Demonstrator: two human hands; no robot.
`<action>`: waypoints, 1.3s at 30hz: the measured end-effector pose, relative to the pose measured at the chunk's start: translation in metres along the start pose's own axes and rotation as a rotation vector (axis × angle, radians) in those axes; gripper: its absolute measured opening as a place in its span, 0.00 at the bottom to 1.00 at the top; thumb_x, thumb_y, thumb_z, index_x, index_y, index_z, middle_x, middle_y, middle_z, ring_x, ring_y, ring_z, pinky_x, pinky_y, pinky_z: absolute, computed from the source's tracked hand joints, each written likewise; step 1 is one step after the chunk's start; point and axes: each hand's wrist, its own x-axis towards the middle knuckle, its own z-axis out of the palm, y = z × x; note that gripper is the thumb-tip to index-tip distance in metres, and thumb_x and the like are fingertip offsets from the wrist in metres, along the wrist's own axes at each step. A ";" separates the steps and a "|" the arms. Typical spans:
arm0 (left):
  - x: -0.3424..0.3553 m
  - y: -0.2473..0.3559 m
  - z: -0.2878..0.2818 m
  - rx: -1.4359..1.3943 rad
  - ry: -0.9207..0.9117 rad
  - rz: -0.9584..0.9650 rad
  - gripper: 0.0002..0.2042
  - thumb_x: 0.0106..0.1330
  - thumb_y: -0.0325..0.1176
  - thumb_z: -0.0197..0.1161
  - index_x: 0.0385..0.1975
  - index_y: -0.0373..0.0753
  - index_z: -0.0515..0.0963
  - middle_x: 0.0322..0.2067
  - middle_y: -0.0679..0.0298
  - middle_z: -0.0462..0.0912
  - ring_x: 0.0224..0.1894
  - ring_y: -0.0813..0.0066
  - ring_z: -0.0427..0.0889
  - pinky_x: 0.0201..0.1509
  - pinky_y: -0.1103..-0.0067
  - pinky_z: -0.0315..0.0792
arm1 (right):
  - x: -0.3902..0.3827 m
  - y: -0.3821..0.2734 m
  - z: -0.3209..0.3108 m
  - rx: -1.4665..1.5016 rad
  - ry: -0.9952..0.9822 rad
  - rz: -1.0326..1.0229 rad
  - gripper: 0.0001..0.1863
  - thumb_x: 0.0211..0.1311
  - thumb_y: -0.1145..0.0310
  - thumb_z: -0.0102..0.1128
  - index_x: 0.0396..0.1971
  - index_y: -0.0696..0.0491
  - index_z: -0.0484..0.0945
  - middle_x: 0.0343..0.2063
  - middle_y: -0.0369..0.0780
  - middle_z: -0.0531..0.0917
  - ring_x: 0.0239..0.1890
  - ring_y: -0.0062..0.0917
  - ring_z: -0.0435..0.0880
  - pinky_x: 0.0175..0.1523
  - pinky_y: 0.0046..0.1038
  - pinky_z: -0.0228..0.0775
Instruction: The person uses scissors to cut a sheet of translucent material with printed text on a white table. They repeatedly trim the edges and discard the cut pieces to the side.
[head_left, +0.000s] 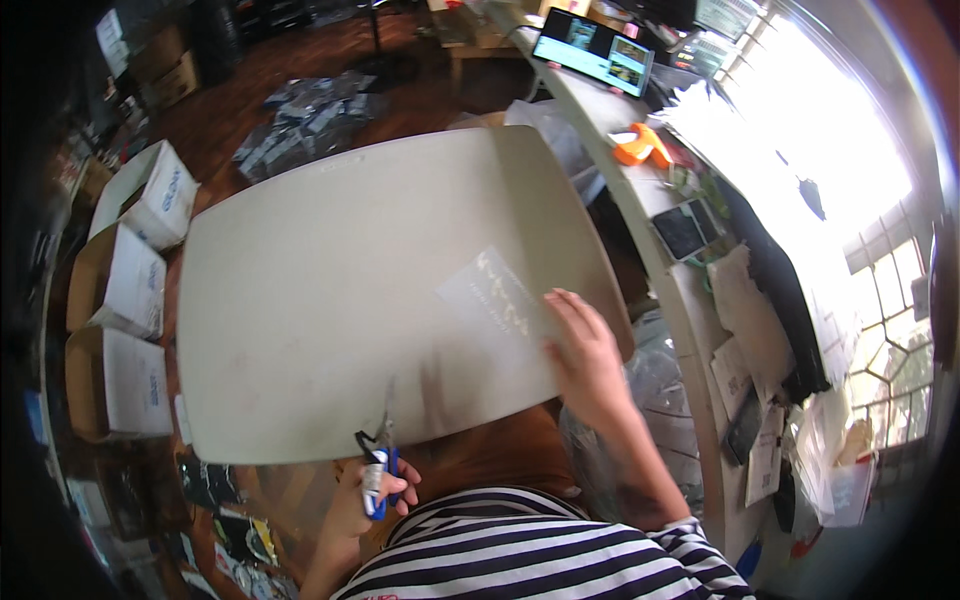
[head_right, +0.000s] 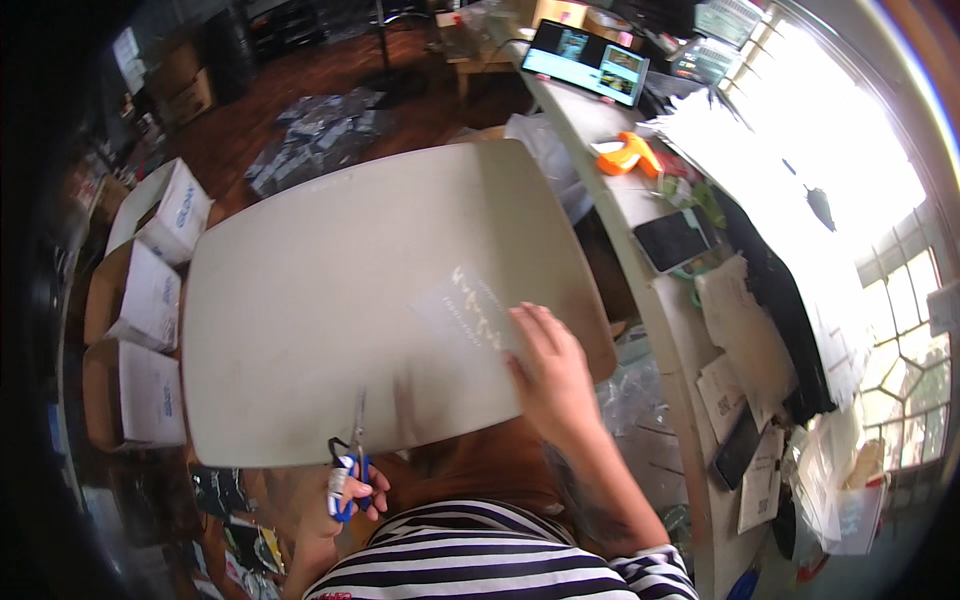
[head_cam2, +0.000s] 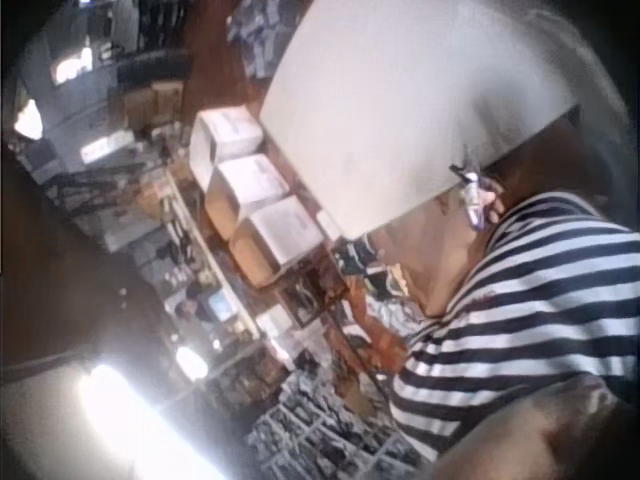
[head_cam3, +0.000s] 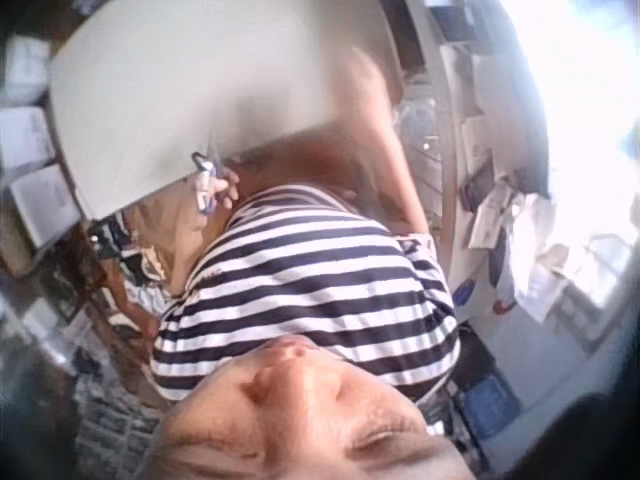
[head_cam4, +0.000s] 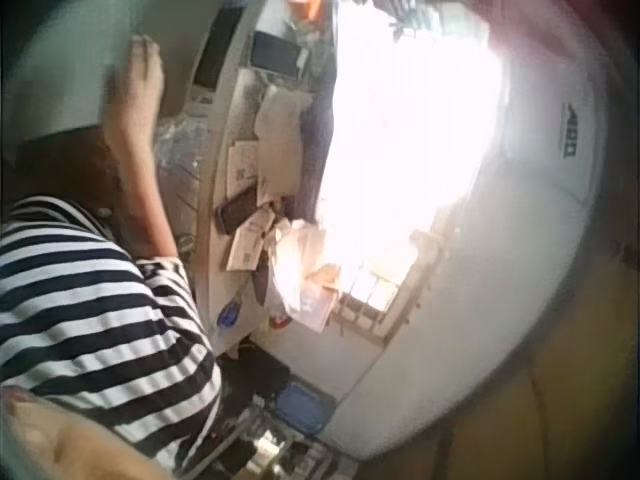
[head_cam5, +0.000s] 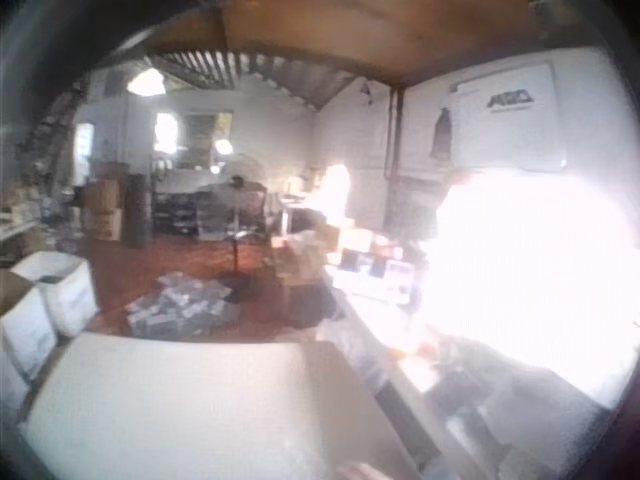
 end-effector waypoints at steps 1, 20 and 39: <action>-0.006 -0.003 0.002 0.044 0.021 0.014 0.13 0.55 0.31 0.64 0.34 0.26 0.79 0.27 0.55 0.81 0.26 0.72 0.81 0.26 0.82 0.76 | 0.005 -0.004 0.026 -0.145 -0.043 -0.092 0.25 0.66 0.65 0.59 0.61 0.57 0.71 0.63 0.50 0.69 0.67 0.45 0.64 0.69 0.43 0.57; -0.040 -0.032 0.008 0.372 0.219 -0.057 0.14 0.65 0.41 0.60 0.25 0.34 0.78 0.21 0.62 0.81 0.24 0.72 0.81 0.30 0.77 0.70 | -0.039 -0.070 0.099 -0.034 -0.409 -0.525 0.30 0.62 0.61 0.63 0.61 0.59 0.71 0.68 0.46 0.64 0.70 0.39 0.64 0.71 0.41 0.59; -0.024 -0.057 -0.001 0.593 0.211 0.145 0.10 0.66 0.31 0.58 0.24 0.33 0.76 0.20 0.66 0.78 0.21 0.78 0.77 0.27 0.82 0.69 | -0.045 -0.073 0.101 0.009 -0.409 -0.541 0.29 0.60 0.57 0.65 0.62 0.46 0.73 0.67 0.46 0.66 0.69 0.41 0.65 0.72 0.44 0.56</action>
